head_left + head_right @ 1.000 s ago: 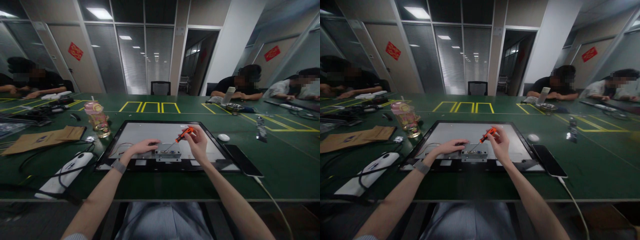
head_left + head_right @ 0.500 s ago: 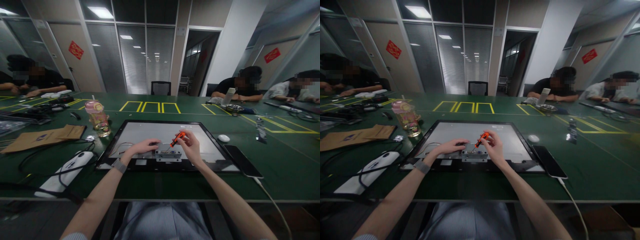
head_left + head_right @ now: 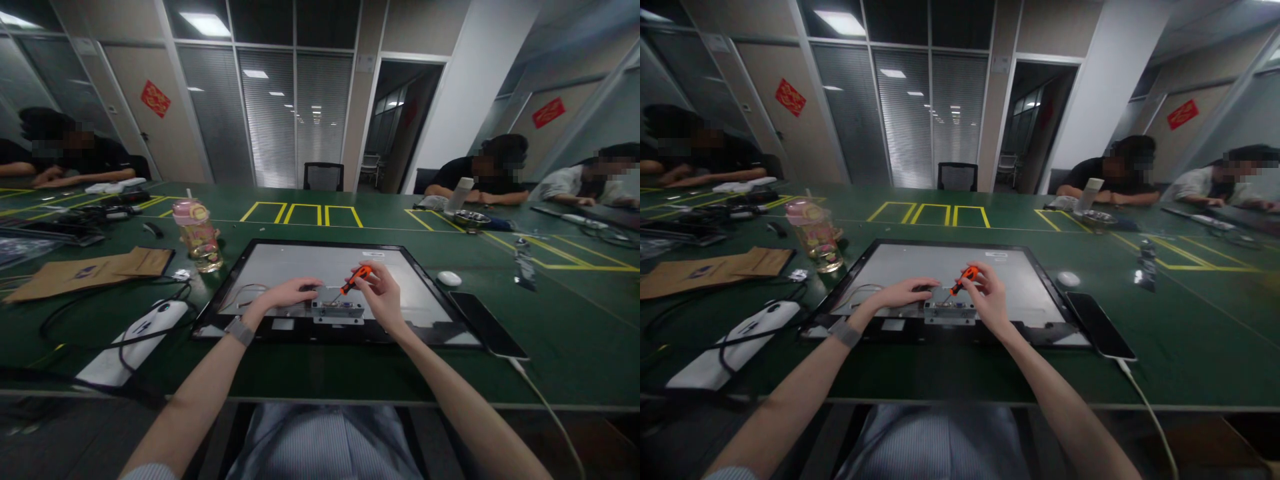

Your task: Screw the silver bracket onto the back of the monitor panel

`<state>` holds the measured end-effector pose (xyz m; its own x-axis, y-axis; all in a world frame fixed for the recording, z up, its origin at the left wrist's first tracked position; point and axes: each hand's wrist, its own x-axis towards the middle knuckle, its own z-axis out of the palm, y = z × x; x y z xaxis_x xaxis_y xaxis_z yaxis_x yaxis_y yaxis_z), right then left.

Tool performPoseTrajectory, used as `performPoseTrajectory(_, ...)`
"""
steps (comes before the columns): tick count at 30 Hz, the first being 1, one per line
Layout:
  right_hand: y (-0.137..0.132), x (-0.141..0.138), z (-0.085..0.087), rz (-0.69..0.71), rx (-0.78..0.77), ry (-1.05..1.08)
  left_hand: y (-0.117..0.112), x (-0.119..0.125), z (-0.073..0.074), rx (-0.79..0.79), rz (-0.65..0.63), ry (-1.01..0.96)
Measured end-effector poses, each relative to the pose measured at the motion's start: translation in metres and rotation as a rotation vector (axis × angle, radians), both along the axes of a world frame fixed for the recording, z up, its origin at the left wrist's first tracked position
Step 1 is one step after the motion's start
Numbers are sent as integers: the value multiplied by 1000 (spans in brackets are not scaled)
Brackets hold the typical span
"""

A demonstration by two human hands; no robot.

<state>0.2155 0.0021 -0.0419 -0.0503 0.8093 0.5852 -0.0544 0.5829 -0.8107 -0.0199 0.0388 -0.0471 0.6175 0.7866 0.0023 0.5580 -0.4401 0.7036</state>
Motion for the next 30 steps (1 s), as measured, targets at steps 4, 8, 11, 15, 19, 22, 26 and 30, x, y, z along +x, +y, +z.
performPoseTrajectory(4,-1,-1,2,-9,3,-7,0,-1,0,-2,-4,2)
performPoseTrajectory(8,-1,0,2,-18,8,-11,0,-1,0,0,-17,-2)
performPoseTrajectory(11,-1,0,1,-7,22,-29,1,-1,-1,2,-27,-6)
performPoseTrajectory(15,-5,0,4,-12,61,-80,3,-2,-4,-3,-17,-1)
performPoseTrajectory(19,-10,-3,9,-31,98,-149,3,-2,-4,0,-24,-8)
performPoseTrajectory(22,-12,-5,11,-34,132,-178,2,-2,-3,7,-38,-19)
performPoseTrajectory(26,-12,-7,15,-37,178,-221,2,-1,-3,14,-27,-15)
performPoseTrajectory(30,-12,-11,21,-25,219,-269,2,-1,-4,4,-8,-10)
